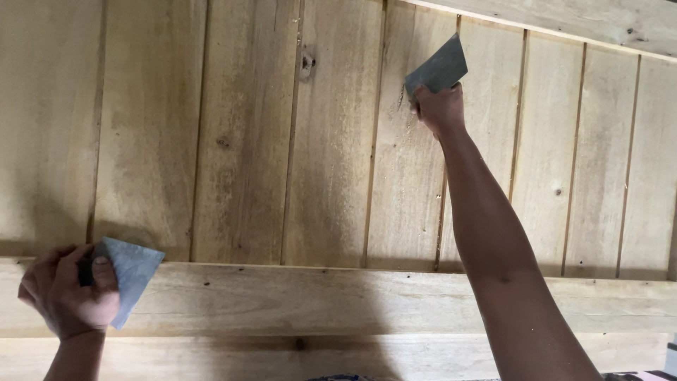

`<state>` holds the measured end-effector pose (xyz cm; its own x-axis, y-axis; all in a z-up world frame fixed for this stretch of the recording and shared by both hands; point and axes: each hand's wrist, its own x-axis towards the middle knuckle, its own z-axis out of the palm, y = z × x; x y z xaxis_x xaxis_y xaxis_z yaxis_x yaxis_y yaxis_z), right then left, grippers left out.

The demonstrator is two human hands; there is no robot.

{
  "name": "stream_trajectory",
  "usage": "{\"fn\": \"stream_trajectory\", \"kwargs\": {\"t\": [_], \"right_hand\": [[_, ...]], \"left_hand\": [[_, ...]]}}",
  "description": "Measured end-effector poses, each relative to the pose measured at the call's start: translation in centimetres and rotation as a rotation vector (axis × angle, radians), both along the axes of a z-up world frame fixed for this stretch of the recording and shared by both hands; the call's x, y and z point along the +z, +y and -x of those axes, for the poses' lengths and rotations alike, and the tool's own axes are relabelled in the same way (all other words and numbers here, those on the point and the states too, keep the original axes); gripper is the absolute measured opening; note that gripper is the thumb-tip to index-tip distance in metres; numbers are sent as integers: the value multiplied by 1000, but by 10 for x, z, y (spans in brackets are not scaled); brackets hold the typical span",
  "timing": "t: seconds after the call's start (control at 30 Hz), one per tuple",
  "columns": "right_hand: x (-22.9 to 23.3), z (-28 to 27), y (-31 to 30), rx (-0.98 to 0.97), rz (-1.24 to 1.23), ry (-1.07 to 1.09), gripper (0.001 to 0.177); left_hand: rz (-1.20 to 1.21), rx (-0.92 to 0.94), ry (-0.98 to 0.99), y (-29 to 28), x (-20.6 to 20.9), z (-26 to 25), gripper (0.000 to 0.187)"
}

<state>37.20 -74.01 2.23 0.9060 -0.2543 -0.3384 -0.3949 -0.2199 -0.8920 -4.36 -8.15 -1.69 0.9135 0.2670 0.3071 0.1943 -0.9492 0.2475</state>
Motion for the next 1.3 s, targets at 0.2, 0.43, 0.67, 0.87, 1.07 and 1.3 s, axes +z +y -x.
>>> {"fn": "stream_trajectory", "kwargs": {"t": [0.2,0.43,0.67,0.87,1.07,1.3], "right_hand": [[12,5,-7,281,469,-12,52],[66,54,32,104,90,120,21],[63,51,18,147,239,20,22],[40,25,15,66,129,-51,26],[60,16,33,118,304,16,29],[89,-2,65,129,424,206,18]], "left_hand": [[-28,0,17,3,-6,8,32],[46,14,-17,-4,0,2,29],[35,6,-10,-3,3,-1,26],[-4,4,4,-4,5,-3,28],[4,20,-6,-3,0,4,32],[6,-4,-2,2,-7,8,23]]}}
